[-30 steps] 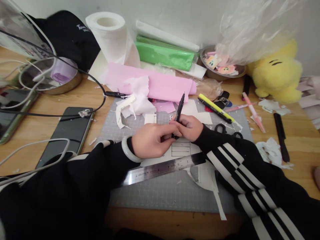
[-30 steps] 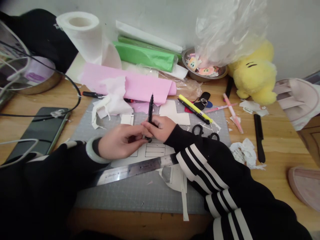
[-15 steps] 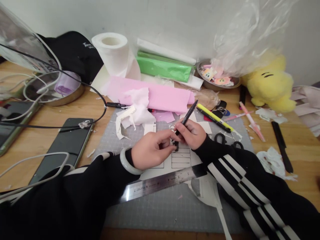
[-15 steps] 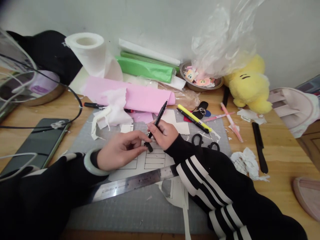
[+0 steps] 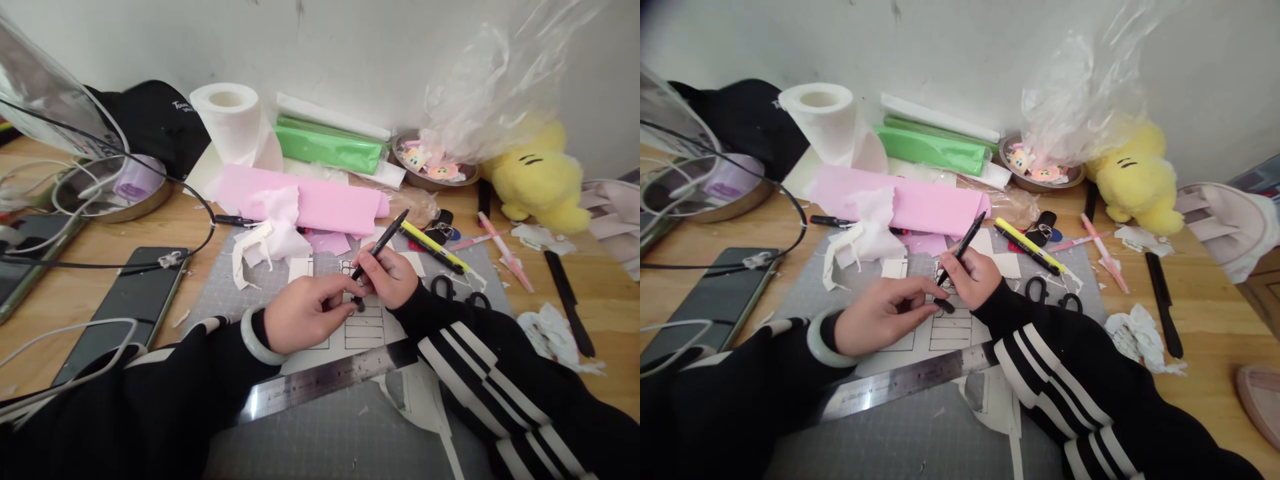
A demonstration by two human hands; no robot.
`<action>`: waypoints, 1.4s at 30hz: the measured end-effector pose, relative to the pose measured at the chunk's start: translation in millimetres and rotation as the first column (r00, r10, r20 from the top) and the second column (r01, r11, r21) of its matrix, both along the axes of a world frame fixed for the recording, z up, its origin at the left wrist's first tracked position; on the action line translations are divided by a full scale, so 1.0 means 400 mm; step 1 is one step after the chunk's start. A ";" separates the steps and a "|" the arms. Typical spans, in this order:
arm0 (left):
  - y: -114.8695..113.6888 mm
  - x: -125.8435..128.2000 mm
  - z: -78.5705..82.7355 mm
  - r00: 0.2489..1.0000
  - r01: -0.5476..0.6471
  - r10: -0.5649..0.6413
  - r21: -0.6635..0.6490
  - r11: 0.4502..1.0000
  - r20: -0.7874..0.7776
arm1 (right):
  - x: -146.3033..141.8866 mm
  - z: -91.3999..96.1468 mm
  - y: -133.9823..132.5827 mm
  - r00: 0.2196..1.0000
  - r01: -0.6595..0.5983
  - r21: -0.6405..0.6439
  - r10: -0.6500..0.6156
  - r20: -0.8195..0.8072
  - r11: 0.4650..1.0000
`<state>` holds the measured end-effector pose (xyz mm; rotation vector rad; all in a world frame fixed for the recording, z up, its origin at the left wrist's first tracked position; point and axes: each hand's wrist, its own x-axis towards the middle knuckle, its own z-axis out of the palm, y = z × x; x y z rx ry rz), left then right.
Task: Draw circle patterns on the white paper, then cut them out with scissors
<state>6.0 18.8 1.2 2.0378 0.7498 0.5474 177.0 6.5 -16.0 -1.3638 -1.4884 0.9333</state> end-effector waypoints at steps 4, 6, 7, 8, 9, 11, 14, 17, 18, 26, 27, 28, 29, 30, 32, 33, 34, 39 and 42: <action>0.000 0.000 0.003 1.000 0.004 -0.004 0.002 1.000 -0.006 | 0.000 -0.003 -0.002 1.000 0.014 0.006 -0.014 -0.012 1.000; 0.001 -0.001 0.005 1.000 0.009 -0.009 0.005 1.000 -0.004 | 0.000 -0.004 -0.002 1.000 0.014 -0.003 -0.014 -0.011 1.000; 0.001 -0.002 0.005 1.000 0.011 -0.011 0.006 1.000 -0.002 | -0.001 -0.004 -0.002 1.000 0.012 -0.006 -0.012 -0.010 1.000; 0.001 -0.003 0.005 1.000 0.011 -0.011 0.007 1.000 0.000 | -0.001 -0.003 -0.001 1.000 0.011 -0.005 -0.011 -0.008 1.000; 0.001 -0.004 0.005 1.000 0.012 -0.012 0.008 1.000 0.000 | -0.001 -0.003 -0.001 1.000 0.010 -0.002 -0.010 -0.007 1.000; 0.001 -0.005 0.005 1.000 0.010 -0.010 0.014 1.000 0.004 | -0.001 -0.002 -0.001 1.000 0.009 0.007 -0.009 -0.005 1.000; 0.001 -0.005 0.007 1.000 -0.006 0.006 0.025 1.000 0.005 | 0.000 0.002 -0.002 1.000 0.004 0.005 -0.004 0.011 1.000; 0.000 -0.005 0.009 1.000 -0.016 0.016 0.030 0.999 -0.008 | 0.000 0.005 -0.005 1.000 -0.014 0.000 0.014 0.028 1.000; -0.001 -0.005 0.010 1.000 -0.016 0.016 0.031 0.999 -0.012 | 0.000 0.006 -0.005 0.999 -0.017 0.004 0.017 0.028 1.000; -0.002 -0.006 0.007 1.000 -0.009 0.010 0.024 1.000 -0.027 | 0.002 0.004 -0.003 0.999 -0.022 0.026 0.021 0.039 0.999; -0.002 -0.006 0.006 0.999 -0.007 0.008 0.020 1.000 -0.034 | 0.002 0.003 -0.003 0.999 -0.021 0.031 0.020 0.040 0.999; -0.002 -0.005 0.005 0.999 -0.006 0.006 0.016 1.000 -0.041 | 0.002 0.003 -0.003 0.999 -0.018 0.033 0.017 0.039 0.999; -0.002 -0.005 0.005 0.999 -0.005 0.006 0.015 1.000 -0.049 | 0.002 0.002 -0.004 0.999 -0.016 0.034 0.014 0.037 0.999; -0.002 -0.004 0.004 0.998 -0.003 0.004 0.014 1.000 -0.056 | 0.002 0.000 -0.004 0.999 -0.014 0.036 0.013 0.035 0.999; -0.001 -0.003 0.003 0.998 0.005 -0.004 0.014 1.000 -0.069 | 0.001 -0.005 -0.004 0.999 -0.018 0.054 0.017 0.033 0.998; -0.001 -0.003 0.003 0.997 0.009 -0.008 0.015 1.000 -0.076 | 0.000 -0.008 -0.003 0.999 -0.020 0.067 0.018 0.032 0.998; -0.001 -0.003 0.003 0.996 0.014 -0.013 0.015 1.000 -0.084 | -0.001 -0.009 -0.002 0.999 -0.016 0.082 0.014 0.031 0.997; 0.000 -0.002 0.007 0.995 0.053 -0.053 0.007 0.999 -0.081 | 0.000 0.031 -0.007 0.991 0.136 0.238 -0.133 -0.030 0.962; 0.001 0.000 0.012 0.994 0.064 -0.063 0.011 0.998 -0.093 | 0.008 0.109 -0.051 0.961 0.275 0.453 -0.237 -0.141 0.848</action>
